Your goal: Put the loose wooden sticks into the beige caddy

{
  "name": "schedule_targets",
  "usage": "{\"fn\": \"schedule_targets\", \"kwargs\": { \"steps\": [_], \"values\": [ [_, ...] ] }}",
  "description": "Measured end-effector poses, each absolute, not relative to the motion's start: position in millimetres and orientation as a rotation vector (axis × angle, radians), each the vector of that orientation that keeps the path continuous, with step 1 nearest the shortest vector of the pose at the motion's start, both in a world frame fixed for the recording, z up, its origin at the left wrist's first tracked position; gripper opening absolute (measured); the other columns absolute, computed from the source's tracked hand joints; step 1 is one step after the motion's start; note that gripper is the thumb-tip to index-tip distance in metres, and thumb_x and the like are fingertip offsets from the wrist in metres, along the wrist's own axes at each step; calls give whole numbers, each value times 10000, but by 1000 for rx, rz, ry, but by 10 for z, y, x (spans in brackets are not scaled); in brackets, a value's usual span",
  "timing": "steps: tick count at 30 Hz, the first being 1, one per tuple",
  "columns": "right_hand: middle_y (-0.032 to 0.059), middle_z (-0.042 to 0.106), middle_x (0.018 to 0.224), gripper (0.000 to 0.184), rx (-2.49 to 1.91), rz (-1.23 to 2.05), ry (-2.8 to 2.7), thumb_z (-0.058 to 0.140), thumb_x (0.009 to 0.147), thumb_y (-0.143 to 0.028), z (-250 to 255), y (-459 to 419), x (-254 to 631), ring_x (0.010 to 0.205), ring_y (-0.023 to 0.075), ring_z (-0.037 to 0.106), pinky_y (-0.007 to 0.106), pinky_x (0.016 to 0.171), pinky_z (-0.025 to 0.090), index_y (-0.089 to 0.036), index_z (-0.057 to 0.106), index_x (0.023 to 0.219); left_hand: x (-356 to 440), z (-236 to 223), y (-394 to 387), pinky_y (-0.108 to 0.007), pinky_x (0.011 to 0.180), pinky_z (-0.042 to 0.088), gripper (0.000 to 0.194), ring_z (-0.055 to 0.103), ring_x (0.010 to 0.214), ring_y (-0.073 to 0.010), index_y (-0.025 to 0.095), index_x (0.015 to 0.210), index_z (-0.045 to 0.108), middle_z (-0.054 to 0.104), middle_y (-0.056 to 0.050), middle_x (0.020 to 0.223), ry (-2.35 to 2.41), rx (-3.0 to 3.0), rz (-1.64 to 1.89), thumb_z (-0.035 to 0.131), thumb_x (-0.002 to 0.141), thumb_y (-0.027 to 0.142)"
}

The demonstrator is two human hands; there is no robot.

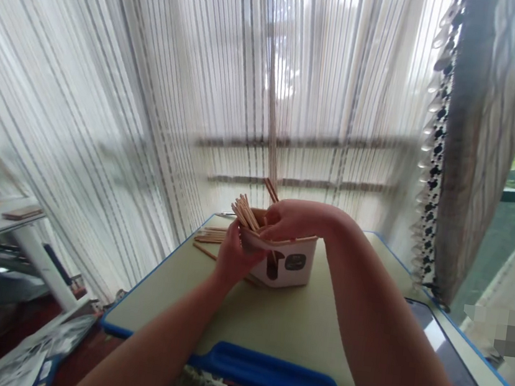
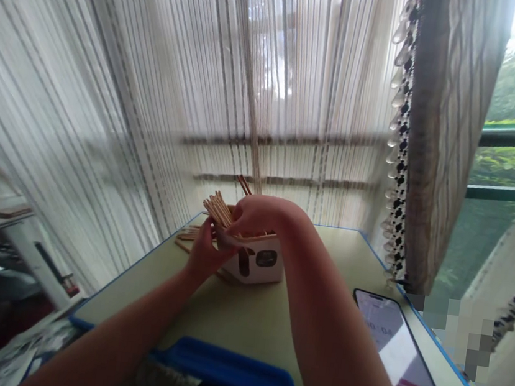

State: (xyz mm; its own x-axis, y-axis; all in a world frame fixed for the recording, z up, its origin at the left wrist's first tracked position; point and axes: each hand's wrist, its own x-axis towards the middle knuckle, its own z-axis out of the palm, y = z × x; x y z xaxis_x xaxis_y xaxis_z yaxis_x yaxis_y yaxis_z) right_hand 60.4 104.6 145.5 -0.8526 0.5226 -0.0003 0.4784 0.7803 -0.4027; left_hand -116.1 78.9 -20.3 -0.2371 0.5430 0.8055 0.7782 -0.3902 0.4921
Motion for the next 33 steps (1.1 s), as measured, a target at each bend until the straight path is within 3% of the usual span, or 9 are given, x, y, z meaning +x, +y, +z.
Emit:
{"fn": "schedule_targets", "kwargs": {
  "steps": [4,14,23,28,33],
  "values": [
    [3,638,619,210,-809,504,-2750,534,791,-324,1383,1215,472,507,88,519,228,514,357,-176,671,733,-1230,-233,913,-402,823,510,864,575,1022,-280,157,1292,361,549,-151,1149,-1586,-1771,-1651,767,577,422],
    [49,630,705,431,-775,73,-1825,365,902,-463,1584,1285,559,658,132,545,251,615,365,-144,650,849,-1292,-258,1024,-437,903,464,882,498,1133,-305,168,1310,323,493,-152,1208,-1594,-1783,-1623,758,593,440],
    [41,644,670,311,-790,-40,-2289,494,847,-399,1388,1218,447,599,120,526,251,584,339,-166,677,750,-1130,-153,743,-452,967,415,871,465,1162,-303,149,1341,269,449,-171,1255,-1564,-1882,-1595,716,639,408],
    [53,686,758,230,-889,-73,-2387,542,796,-351,1277,1125,470,660,141,574,253,597,356,-189,705,787,-1080,-208,620,-426,930,438,749,463,1163,-285,165,1381,240,424,-165,1303,-1388,-2063,-1690,593,743,336],
    [66,682,725,261,-950,-115,-2293,514,800,-356,1344,1089,583,648,160,578,268,570,347,-185,709,782,-1156,-288,707,-349,804,496,461,567,1005,-210,199,1349,320,497,-123,1259,-1360,-2000,-1966,307,902,311]
  ]
}}
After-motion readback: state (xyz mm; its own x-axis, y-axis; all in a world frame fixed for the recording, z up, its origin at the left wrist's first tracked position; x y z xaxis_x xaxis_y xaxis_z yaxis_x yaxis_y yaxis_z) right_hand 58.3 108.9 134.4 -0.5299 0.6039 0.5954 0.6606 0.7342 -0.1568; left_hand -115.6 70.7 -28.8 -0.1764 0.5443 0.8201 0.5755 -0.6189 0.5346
